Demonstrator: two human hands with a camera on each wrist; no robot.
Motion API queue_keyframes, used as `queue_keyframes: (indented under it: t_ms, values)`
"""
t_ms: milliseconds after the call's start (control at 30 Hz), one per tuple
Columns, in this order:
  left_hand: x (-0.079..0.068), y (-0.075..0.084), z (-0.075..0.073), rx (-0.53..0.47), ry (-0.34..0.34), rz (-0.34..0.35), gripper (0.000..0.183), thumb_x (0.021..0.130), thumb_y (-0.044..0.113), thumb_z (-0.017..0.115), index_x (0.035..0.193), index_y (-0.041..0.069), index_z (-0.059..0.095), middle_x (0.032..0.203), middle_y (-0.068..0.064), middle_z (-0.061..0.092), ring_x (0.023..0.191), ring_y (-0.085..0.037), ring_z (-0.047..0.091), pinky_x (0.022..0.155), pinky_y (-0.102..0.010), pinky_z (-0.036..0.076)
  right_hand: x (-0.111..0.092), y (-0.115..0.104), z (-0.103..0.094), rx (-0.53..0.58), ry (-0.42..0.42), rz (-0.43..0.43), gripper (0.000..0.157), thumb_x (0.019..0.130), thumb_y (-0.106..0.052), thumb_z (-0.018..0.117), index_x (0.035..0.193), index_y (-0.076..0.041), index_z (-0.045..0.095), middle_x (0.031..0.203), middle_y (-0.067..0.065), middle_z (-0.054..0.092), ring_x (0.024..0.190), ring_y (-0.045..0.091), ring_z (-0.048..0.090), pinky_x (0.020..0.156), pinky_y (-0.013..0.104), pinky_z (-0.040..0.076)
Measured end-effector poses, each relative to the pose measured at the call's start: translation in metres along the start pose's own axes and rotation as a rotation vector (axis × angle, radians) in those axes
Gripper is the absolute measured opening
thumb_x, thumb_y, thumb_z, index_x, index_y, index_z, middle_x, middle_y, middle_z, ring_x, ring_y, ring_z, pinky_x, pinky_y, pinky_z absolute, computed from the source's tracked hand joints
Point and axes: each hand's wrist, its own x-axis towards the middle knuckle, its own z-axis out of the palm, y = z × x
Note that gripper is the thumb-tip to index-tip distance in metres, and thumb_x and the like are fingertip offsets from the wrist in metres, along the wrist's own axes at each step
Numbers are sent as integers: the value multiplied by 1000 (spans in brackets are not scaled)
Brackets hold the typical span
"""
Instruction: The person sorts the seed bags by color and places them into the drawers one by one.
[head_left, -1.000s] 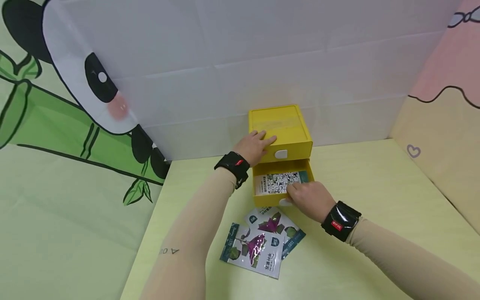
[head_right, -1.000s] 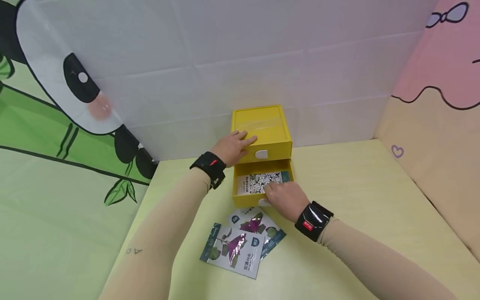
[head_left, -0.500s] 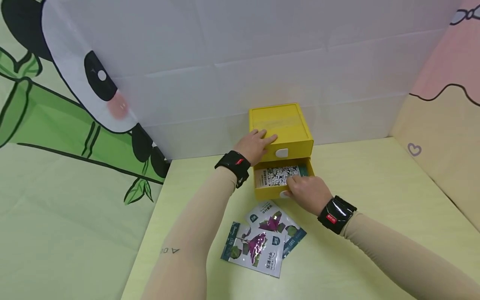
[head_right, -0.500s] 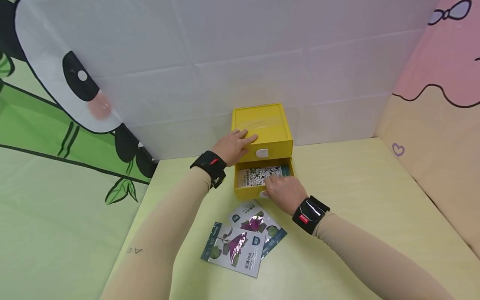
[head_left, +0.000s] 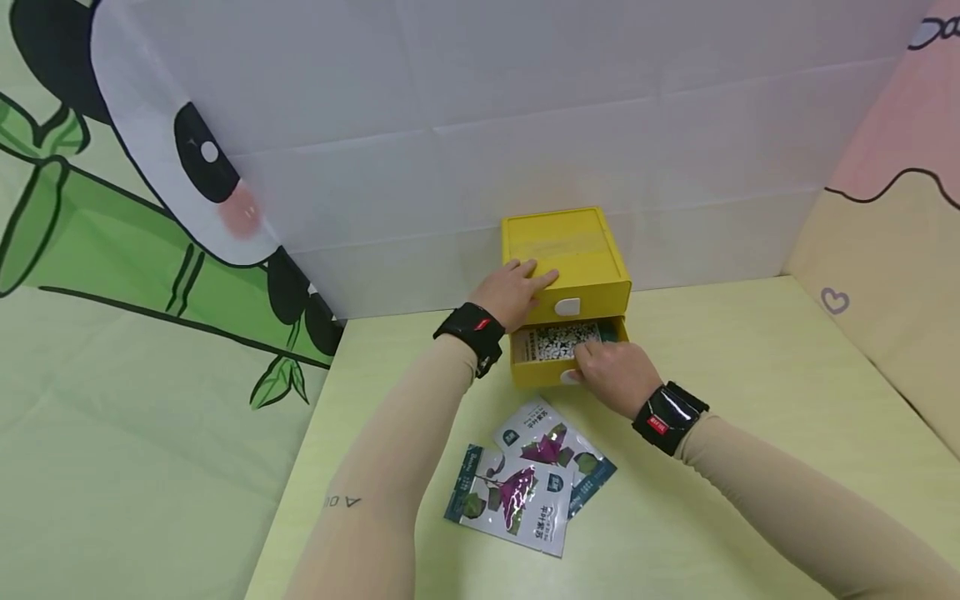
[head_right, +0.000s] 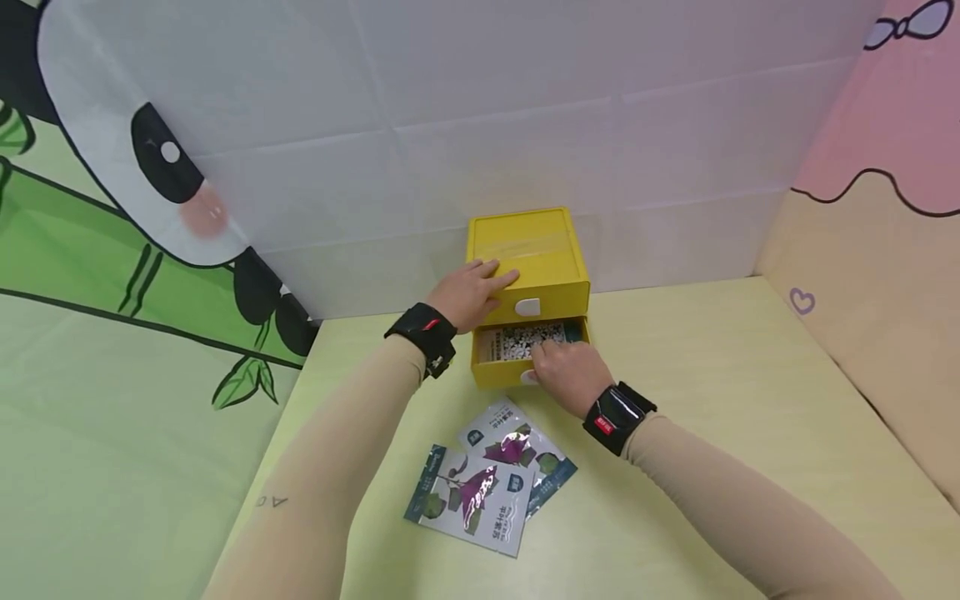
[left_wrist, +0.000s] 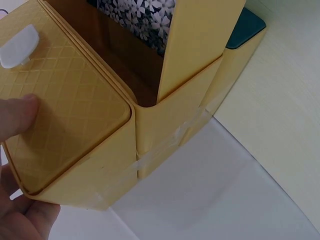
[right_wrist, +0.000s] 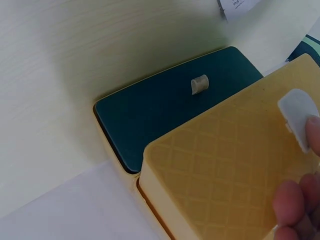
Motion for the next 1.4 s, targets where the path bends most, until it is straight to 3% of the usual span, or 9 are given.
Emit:
queue_keyframes:
  t_ms: [467, 700, 1400]
  values:
    - [-5, 1, 4, -6, 4, 13, 56, 98, 26, 57, 150, 29, 36, 149, -12, 40, 133, -32, 40, 110, -39, 36, 4, -2, 20, -13, 67, -14, 29, 84, -25, 76, 92, -3, 58, 69, 8, 61, 48, 17, 48, 45, 26, 49]
    - [-7, 1, 3, 2, -2, 24, 56, 98, 27, 57, 150, 29, 36, 149, -12, 40, 134, -30, 39, 113, -36, 31, 3, -4, 22, -46, 51, -11, 25, 77, -15, 82, 90, -2, 65, 78, 10, 64, 58, 20, 59, 57, 30, 57]
    - [-18, 0, -7, 39, 3, 94, 55, 98, 26, 58, 149, 26, 39, 143, -13, 46, 123, -30, 47, 104, -34, 41, 13, -8, 34, -36, 82, 81, 16, 87, -15, 73, 86, -1, 65, 75, 9, 61, 57, 20, 57, 52, 30, 54]
